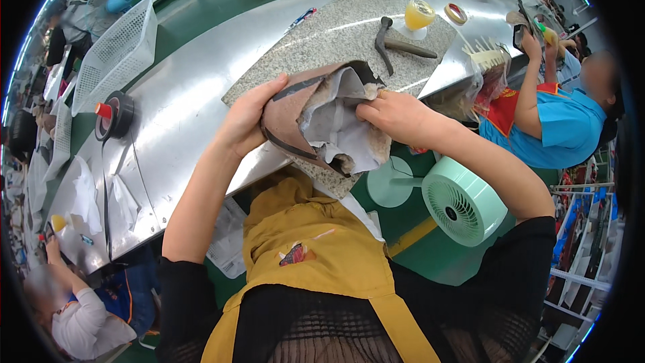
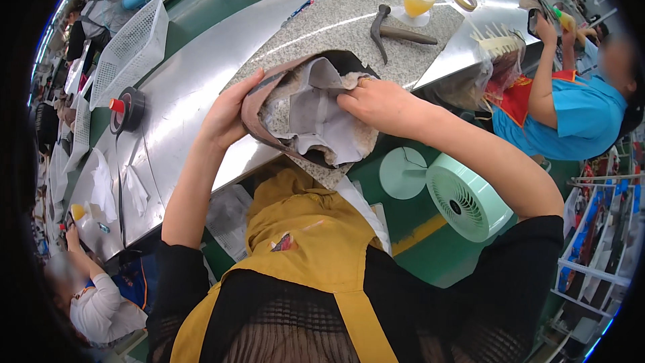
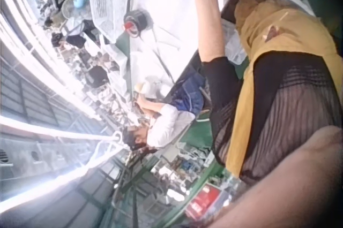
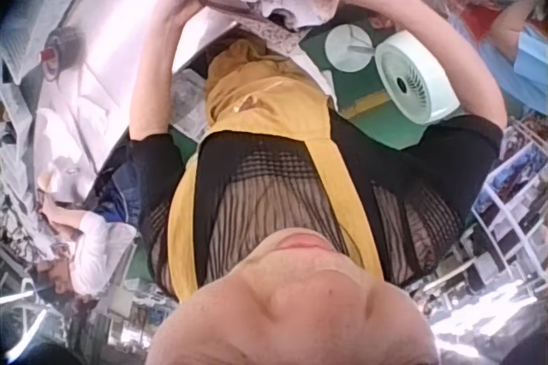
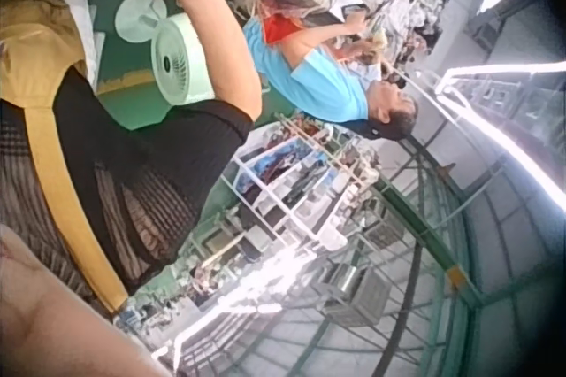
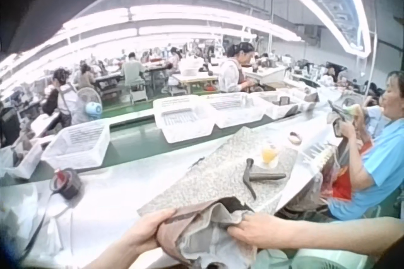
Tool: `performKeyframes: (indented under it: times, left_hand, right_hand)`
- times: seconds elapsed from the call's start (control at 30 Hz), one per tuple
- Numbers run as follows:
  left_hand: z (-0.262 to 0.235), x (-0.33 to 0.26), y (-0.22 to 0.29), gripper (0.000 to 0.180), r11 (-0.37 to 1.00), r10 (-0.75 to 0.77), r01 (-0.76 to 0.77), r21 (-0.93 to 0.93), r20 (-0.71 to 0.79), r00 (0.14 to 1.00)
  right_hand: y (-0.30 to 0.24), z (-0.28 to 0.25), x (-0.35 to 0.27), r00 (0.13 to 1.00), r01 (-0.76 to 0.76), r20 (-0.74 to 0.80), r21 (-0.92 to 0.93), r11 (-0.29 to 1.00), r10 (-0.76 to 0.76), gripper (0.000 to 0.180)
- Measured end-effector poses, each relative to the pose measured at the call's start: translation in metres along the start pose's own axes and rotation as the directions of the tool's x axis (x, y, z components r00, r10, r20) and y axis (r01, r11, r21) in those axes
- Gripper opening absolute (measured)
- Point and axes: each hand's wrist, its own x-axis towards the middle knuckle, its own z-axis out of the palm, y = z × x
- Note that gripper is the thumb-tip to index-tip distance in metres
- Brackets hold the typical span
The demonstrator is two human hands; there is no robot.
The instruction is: The person assembles a shoe by applying glue to the sole and upper, then using a hammer to secure the components together. The worker repeatedly hammers the shoe's edge while holding it against a workbench, then inspects the assembly and applies more glue to different sections.
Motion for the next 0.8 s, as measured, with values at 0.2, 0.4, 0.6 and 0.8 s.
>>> performKeyframes:
  times: [0.2,0.4,0.6,0.8]
  left_hand:
    - [0.003,-0.005,0.011,0.033,0.998,0.015,-0.021,-0.061,-0.103,0.995]
    - [-0.018,0.0,0.016,0.03,0.984,0.011,0.024,-0.178,0.197,0.98]
    - [-0.032,-0.004,0.027,0.029,0.996,0.047,-0.019,-0.088,0.329,0.943]
    - [0.005,0.002,0.019,0.036,0.982,0.173,-0.182,0.052,0.141,0.975]
  right_hand:
    - [-0.006,-0.02,-0.02,0.945,0.003,-0.326,-0.074,0.997,-0.027,0.024]
    - [-0.006,-0.041,-0.048,0.844,-0.083,-0.536,-0.074,0.994,0.03,0.015]
    - [0.016,-0.037,-0.073,0.74,-0.262,-0.626,0.069,0.963,0.246,0.012]
    - [0.009,-0.018,-0.067,0.713,-0.458,-0.478,0.237,0.857,0.513,0.018]
